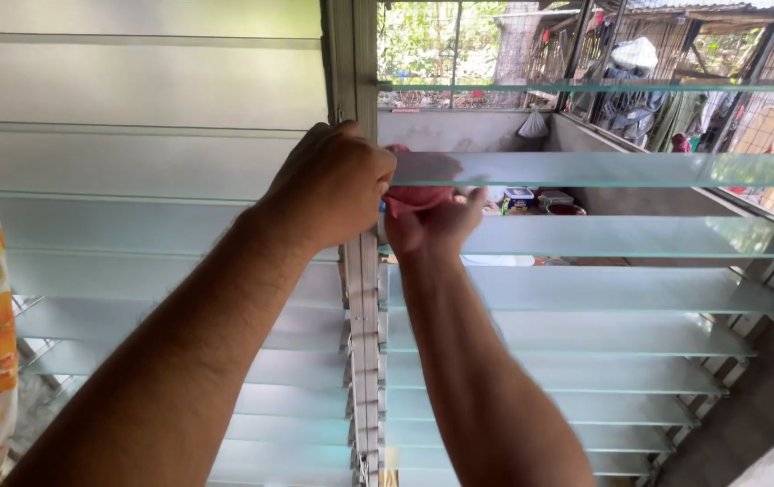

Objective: Cleaning and wiping down individual glass louvers of a window with a red cloth.

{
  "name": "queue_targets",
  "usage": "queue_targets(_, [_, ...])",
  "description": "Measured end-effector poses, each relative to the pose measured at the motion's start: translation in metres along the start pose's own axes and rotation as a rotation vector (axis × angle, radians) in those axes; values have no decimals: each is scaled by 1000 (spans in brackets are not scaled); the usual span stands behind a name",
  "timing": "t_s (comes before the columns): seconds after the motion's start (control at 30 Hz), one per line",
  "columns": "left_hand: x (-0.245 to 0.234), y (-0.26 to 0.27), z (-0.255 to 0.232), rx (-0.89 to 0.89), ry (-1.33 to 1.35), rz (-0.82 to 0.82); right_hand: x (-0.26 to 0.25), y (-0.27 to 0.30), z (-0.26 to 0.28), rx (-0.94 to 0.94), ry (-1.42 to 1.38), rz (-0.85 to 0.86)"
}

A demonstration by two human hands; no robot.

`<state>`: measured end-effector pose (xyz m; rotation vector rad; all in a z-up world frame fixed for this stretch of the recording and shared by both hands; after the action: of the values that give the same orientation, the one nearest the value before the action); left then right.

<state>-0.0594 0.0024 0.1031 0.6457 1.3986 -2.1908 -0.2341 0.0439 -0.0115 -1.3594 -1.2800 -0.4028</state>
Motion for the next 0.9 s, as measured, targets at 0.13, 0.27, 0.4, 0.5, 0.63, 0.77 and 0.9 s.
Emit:
queue_targets(0.13, [-7, -1, -3, -1, 7, -65, 18, 28, 6, 56, -3, 129])
queue_targets(0.27, [-1, 1, -3, 62, -45, -27, 57, 94, -20, 36, -4, 2])
queue_targets(0.4, [0, -1, -4, 36, -18, -10, 34, 57, -6, -23, -30, -40])
queue_targets(0.5, [0, 0, -4, 50, -17, -77, 36, 36, -13, 12, -25, 15])
queue_targets(0.63, [-1, -2, -2, 26, 4, -19, 42, 70, -1, 108, -5, 104])
queue_targets(0.77, [4, 1, -1, 58, 21, -33, 77, 107, 41, -77, -42, -62])
queue_targets(0.9, [8, 2, 1, 45, 67, -41, 74, 61, 90, -204, -64, 32])
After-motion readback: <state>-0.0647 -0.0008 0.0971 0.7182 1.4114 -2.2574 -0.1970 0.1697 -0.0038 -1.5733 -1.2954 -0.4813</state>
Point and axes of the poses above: each hand's wrist, its own y-axis away from the middle knuckle, its own x-axis out of the palm, z = x × y, the point moved 8 cm from there along -y, towards the middle knuckle, and after that the axes turned 15 degrees about -y, right-handed, at the moved point
